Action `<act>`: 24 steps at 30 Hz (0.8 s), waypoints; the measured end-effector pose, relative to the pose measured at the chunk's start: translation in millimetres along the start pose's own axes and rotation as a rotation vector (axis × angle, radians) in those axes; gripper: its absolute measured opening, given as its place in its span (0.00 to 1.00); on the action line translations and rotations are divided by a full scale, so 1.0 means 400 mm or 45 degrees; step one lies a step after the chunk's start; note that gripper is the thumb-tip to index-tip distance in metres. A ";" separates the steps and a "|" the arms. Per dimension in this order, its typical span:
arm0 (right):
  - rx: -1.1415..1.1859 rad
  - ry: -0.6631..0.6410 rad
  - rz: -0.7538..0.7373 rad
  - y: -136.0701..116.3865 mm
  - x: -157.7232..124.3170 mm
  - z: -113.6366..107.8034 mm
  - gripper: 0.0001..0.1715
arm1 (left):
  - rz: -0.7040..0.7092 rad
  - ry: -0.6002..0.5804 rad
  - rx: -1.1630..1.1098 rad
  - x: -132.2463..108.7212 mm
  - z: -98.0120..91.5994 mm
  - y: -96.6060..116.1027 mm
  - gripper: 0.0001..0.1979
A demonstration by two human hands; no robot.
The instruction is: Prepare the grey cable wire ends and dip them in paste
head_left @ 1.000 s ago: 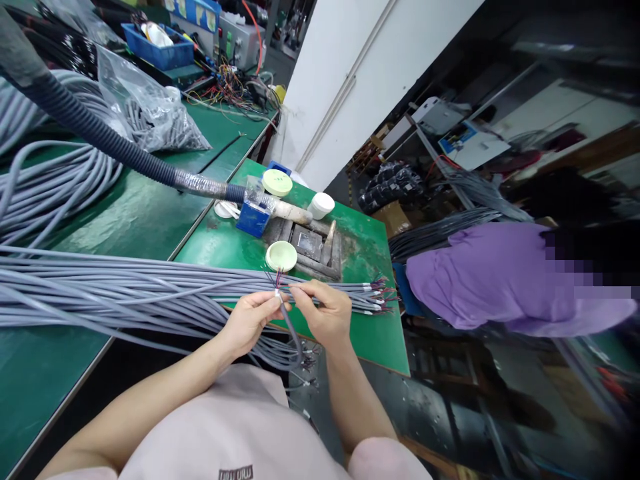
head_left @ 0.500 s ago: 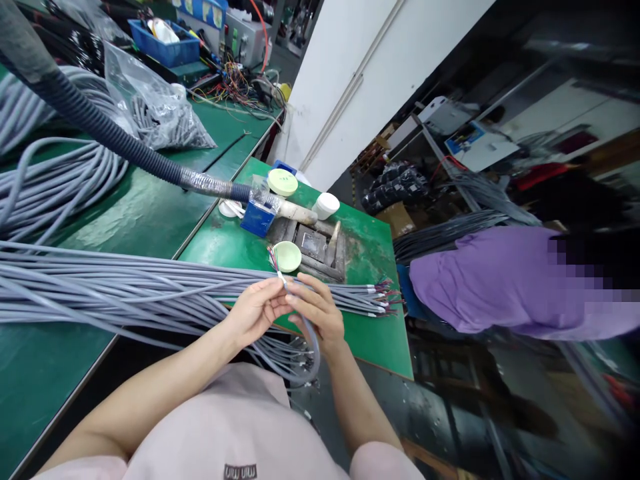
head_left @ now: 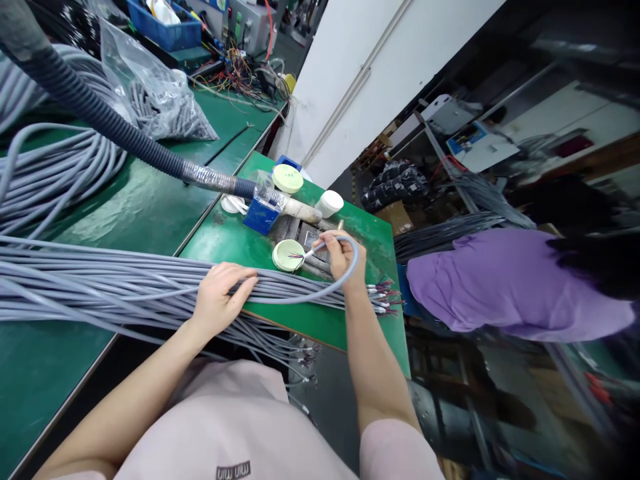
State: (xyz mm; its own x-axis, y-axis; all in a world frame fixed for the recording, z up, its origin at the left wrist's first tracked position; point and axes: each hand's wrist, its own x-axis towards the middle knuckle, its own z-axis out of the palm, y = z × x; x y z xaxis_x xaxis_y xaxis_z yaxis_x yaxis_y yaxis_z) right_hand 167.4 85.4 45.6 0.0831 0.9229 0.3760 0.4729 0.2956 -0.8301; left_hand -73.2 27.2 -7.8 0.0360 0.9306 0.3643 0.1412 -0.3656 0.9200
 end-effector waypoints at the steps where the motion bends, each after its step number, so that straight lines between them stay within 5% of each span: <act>1: 0.014 -0.020 0.018 0.006 0.007 0.005 0.13 | 0.019 -0.003 0.040 0.000 0.000 -0.010 0.09; 24: 0.021 -0.234 0.123 0.067 0.045 0.051 0.10 | 0.227 -0.048 0.316 0.003 -0.003 -0.044 0.07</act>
State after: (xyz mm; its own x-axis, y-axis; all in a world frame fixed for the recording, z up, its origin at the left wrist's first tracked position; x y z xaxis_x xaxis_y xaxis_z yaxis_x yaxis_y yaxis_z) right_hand 163.8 115.0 21.9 -0.0350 0.9762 0.2142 0.4560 0.2063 -0.8657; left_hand -76.8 34.7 -23.5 0.1182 0.8538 0.5071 0.3664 -0.5121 0.7768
